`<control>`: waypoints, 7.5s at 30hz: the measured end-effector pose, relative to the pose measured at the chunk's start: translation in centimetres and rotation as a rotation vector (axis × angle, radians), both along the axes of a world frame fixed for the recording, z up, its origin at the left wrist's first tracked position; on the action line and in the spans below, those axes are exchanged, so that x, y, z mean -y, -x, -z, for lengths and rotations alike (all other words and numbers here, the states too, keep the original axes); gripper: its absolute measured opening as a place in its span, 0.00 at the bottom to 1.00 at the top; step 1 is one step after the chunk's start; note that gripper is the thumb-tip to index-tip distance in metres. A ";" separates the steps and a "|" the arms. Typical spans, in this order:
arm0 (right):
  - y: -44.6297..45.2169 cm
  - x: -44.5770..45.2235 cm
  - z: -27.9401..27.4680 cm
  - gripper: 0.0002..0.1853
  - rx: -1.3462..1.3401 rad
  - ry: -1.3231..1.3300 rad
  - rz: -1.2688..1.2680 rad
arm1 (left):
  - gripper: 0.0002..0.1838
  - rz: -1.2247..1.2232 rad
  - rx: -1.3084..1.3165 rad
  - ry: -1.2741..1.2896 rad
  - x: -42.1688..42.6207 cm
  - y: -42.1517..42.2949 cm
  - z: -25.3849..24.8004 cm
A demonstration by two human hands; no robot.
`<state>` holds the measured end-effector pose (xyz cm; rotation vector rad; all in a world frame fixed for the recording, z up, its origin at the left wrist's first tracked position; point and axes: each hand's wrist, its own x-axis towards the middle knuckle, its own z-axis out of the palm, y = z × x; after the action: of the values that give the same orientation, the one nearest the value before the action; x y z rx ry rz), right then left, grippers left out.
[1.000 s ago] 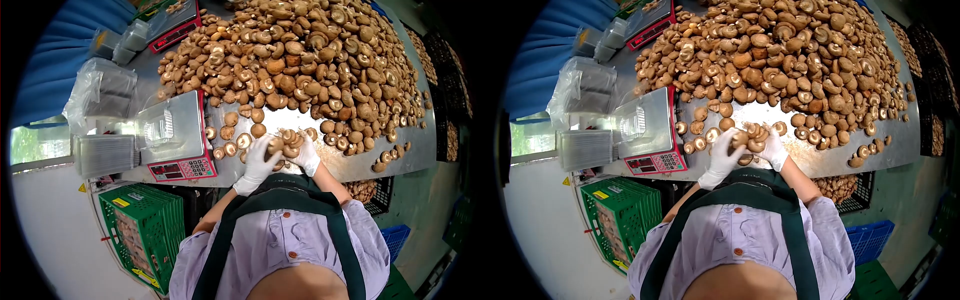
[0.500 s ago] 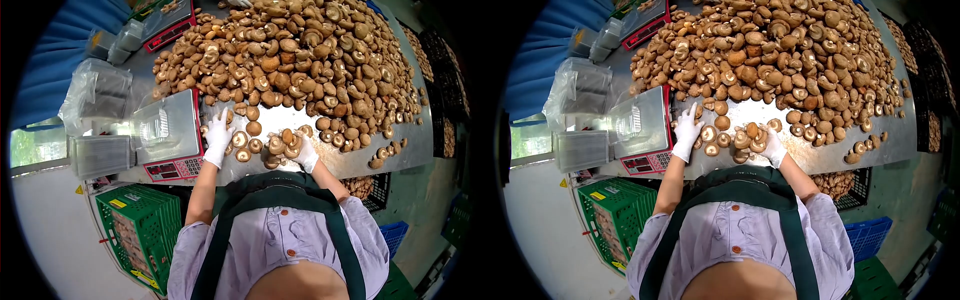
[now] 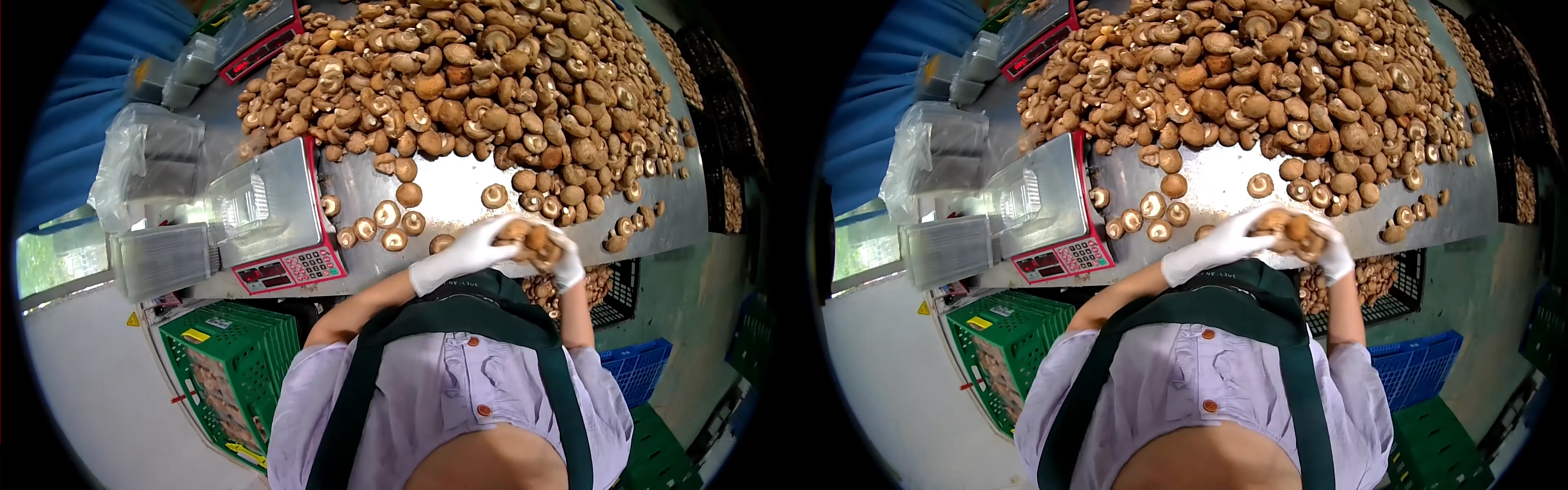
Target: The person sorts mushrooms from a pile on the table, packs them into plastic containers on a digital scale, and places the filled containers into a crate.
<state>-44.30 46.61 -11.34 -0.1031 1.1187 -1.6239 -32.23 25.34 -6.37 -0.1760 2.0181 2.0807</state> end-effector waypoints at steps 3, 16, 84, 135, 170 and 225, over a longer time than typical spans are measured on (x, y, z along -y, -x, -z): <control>0.5 -8.0 -2.9 0.38 -0.244 -0.033 0.177 | 0.43 0.275 -0.341 0.188 -5.0 3.3 0.2; -0.4 -21.1 -0.4 0.16 -0.693 -0.856 0.597 | 0.20 -0.244 -0.179 0.704 7.0 -1.6 -0.4; -2.7 6.9 -0.5 0.35 0.300 0.323 -0.088 | 0.33 -0.661 -0.072 -0.974 5.6 -6.7 0.9; -3.1 20.2 -2.7 0.18 -1.244 -0.329 -0.112 | 0.25 -1.031 0.186 -0.587 13.5 -12.2 6.5; -5.1 23.8 -0.5 0.26 -1.840 -0.142 -0.240 | 0.14 -0.805 -0.148 1.227 13.7 -8.9 7.0; -0.5 16.2 2.5 0.20 0.607 0.264 0.152 | 0.35 -0.249 0.385 1.297 17.6 -5.0 4.8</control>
<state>-43.76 30.36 -13.82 0.2938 0.4540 -1.7651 -27.27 7.76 -11.20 -0.9567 2.7579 0.4138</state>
